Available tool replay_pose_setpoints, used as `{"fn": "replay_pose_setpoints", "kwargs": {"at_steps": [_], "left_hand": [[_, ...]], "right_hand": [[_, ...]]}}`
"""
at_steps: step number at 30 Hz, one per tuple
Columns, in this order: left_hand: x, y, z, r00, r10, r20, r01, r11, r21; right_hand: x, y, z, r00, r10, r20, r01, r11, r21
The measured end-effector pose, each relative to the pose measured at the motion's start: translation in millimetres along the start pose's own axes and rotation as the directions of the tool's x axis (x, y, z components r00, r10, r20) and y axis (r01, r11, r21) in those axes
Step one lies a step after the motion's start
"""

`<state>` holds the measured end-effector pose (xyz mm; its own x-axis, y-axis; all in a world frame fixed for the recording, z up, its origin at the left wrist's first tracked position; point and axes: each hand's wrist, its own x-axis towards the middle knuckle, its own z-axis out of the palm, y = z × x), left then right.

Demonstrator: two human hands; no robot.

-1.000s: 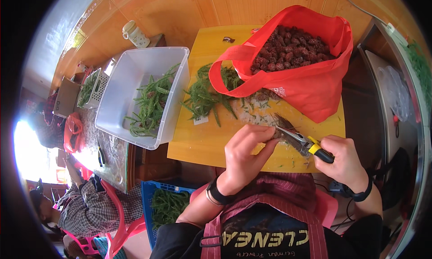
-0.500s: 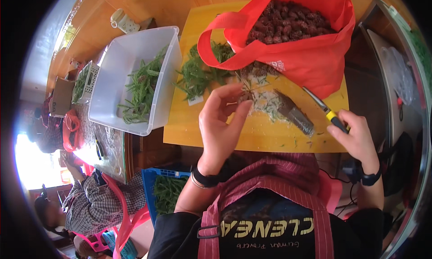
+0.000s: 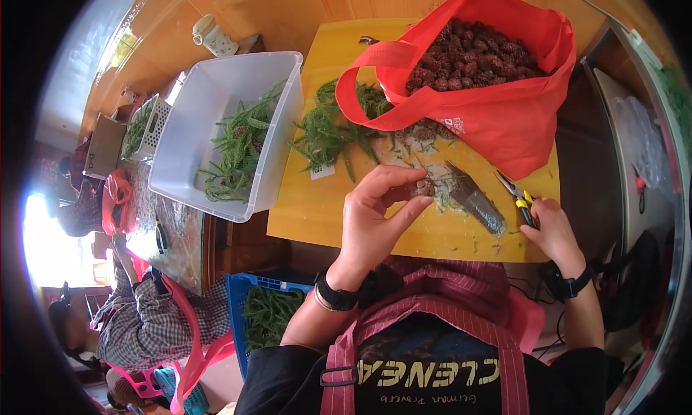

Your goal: Trimming and cleaning green plant stems using handheld cutters.

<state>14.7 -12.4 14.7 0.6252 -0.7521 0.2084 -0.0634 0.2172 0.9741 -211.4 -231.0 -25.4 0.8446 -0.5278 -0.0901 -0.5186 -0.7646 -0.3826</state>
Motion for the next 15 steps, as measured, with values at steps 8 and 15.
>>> {"fn": "replay_pose_setpoints", "kwargs": {"at_steps": [8,15], "left_hand": [[1,-1,4,0.999,-0.023,0.03,0.025,0.998,-0.062],[-3,-13,16,0.998,0.009,0.058,-0.004,0.995,-0.096]], "right_hand": [[16,-73,-43,0.968,-0.185,-0.167,0.228,0.929,0.291],[35,-126,-21,0.964,-0.249,-0.092,0.225,0.583,0.781]]}}
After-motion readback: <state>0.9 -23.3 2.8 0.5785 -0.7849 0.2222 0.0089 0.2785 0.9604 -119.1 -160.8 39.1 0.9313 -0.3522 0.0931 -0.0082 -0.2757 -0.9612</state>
